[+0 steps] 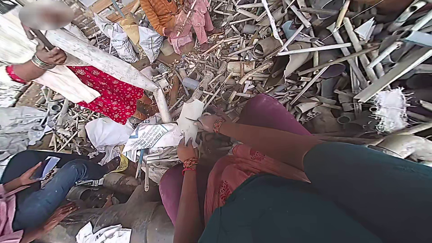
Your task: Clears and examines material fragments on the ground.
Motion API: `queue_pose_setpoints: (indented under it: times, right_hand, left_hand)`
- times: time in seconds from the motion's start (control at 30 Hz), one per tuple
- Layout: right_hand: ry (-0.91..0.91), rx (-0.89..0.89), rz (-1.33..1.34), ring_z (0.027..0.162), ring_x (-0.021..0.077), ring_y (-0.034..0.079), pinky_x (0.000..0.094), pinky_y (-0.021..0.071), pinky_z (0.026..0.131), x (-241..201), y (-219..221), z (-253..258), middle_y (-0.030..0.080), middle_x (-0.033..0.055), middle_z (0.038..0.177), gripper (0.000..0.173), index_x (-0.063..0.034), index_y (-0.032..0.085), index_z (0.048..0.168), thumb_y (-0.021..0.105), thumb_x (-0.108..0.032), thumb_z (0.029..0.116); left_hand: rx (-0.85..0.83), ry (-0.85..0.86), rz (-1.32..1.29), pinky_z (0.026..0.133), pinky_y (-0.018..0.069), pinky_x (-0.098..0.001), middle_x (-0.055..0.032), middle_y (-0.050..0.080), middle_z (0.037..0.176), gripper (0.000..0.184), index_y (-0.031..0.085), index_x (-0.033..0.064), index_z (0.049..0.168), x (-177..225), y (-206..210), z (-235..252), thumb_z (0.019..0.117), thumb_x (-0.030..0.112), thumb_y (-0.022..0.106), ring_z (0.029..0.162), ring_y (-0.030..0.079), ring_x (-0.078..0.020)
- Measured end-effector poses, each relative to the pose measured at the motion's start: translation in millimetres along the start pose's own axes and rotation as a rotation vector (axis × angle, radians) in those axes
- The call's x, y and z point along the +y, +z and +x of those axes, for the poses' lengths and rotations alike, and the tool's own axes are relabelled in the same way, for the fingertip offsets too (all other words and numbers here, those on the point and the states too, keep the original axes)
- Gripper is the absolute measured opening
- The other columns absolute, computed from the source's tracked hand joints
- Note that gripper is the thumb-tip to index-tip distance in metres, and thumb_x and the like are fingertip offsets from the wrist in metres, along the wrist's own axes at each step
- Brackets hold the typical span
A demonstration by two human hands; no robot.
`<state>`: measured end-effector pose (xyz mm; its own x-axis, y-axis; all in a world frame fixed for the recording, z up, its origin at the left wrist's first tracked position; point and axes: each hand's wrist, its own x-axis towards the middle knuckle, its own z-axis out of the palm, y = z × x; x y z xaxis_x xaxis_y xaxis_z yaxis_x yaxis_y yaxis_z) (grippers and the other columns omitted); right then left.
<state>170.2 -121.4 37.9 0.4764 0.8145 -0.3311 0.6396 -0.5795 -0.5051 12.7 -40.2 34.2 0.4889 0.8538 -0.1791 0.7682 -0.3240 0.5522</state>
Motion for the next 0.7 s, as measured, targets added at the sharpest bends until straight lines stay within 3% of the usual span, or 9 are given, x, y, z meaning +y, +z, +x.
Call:
queue_pose_setpoints:
  times: [0.1,0.23,0.4,0.6,0.7]
  right_hand:
    - [0.05,0.078,0.01,0.115,0.0426,0.066,0.0613,0.0507,0.095,9.1,6.9,9.0,0.068,0.0252,0.122,0.058,0.0001,0.061,0.131,0.031,-0.046,0.1124]
    - [0.179,0.146,0.067,0.118,0.0456,0.065,0.0642,0.0493,0.095,27.6,-4.8,19.1,0.066,0.0284,0.124,0.061,0.0024,0.059,0.132,0.029,-0.047,0.1126]
    - [0.023,0.032,0.017,0.116,0.0418,0.066,0.0605,0.0498,0.096,3.1,8.9,2.6,0.068,0.0245,0.122,0.057,0.0001,0.06,0.132,0.03,-0.045,0.1129]
    - [0.165,0.19,0.084,0.117,0.0453,0.066,0.0642,0.0504,0.094,32.4,-4.4,24.0,0.067,0.0282,0.123,0.063,0.0031,0.06,0.13,0.027,-0.048,0.1125]
    - [0.06,0.098,0.059,0.119,0.0441,0.065,0.063,0.0492,0.097,15.6,-2.4,8.0,0.066,0.0274,0.124,0.061,0.0026,0.059,0.132,0.027,-0.046,0.1131]
  left_hand:
    - [0.001,-0.013,0.018,0.102,0.0452,-0.0593,-0.0188,0.071,0.12,0.033,0.07,0.0083,0.127,0.6,0.1,-0.6,0.1023,0.028,0.063,0.117,0.065,-0.0375]
    - [-0.046,-0.023,0.083,0.103,0.0444,-0.0612,-0.0176,0.07,0.124,0.036,0.068,0.0112,0.131,2.8,-1.0,-4.1,0.103,0.032,0.062,0.12,0.064,-0.0381]
    - [-0.001,-0.007,-0.035,0.103,0.0443,-0.0595,-0.0193,0.071,0.12,0.032,0.07,0.0064,0.126,-3.9,0.4,1.7,0.102,0.027,0.064,0.118,0.065,-0.0375]
    - [-0.018,-0.025,0.035,0.102,0.0452,-0.0607,-0.0193,0.071,0.121,0.034,0.069,0.0101,0.13,4.0,-1.3,-5.2,0.103,0.031,0.062,0.118,0.065,-0.0388]
    - [0.017,-0.007,-0.033,0.103,0.0445,-0.0594,-0.0194,0.071,0.12,0.033,0.07,0.0072,0.127,0.3,-0.9,-3.3,0.1018,0.028,0.064,0.117,0.065,-0.0375]
